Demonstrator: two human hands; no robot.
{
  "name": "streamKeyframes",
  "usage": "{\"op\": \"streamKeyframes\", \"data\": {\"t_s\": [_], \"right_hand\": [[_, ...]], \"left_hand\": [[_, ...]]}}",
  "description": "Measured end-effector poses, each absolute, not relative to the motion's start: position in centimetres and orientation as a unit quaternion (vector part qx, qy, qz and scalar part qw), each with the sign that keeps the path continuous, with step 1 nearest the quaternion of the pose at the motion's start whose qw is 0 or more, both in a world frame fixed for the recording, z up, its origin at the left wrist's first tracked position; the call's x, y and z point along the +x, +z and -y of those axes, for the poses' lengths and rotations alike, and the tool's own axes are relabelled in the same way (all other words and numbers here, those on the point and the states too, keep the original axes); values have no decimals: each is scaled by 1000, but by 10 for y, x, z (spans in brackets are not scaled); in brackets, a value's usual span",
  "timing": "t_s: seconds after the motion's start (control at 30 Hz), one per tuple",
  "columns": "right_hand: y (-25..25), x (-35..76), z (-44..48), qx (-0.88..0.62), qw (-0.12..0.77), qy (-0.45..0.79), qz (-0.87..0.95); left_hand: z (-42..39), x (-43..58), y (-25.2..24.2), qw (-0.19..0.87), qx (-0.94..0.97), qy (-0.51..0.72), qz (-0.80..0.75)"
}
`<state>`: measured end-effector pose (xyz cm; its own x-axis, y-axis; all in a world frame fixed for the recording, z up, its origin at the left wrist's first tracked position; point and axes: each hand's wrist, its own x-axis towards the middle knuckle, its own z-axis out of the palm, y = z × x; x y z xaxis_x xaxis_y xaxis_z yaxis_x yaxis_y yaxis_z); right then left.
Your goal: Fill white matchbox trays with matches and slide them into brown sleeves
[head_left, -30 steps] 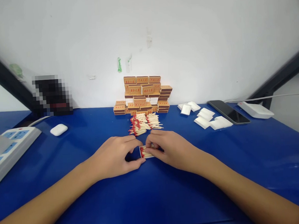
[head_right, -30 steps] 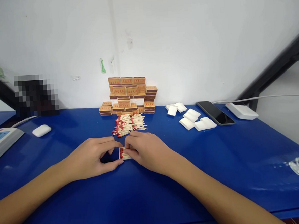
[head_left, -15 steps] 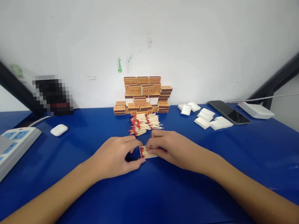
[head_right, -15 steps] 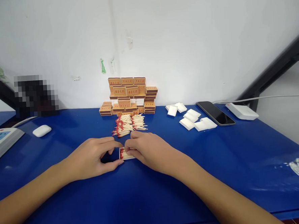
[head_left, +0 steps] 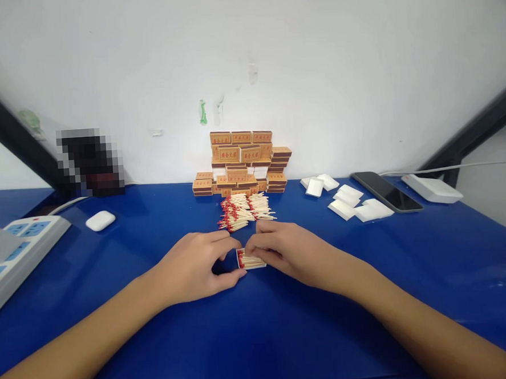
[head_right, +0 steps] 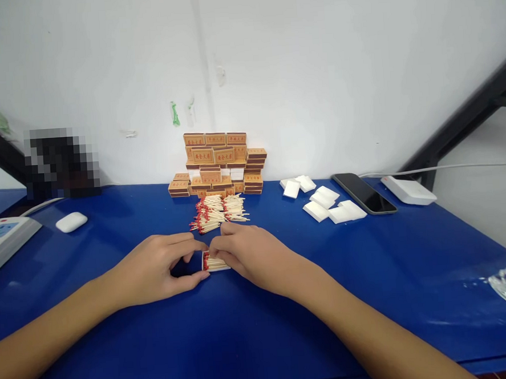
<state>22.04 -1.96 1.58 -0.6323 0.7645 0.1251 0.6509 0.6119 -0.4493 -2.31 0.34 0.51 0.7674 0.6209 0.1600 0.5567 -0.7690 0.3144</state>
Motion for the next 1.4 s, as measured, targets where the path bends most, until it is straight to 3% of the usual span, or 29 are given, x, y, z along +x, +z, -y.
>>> {"op": "streamKeyframes", "data": {"t_s": [0.23,0.57,0.97,1.2,1.4], "right_hand": [[0,225,-4,-474,265,72,837],[-7,216,-22,-453,203,-89,864],[-14,215,-27,-447,199,-147,860],[-8,219,-23,-442,218,-118,862],[16,230,-1,-413,254,85,871]], "left_hand": [[-5,-23,4,124,931,134,-317],[-4,-24,5,121,933,131,-311],[-5,-25,3,120,934,134,-309],[-6,-26,2,111,934,143,-308],[-7,-26,1,108,931,149,-316]]}}
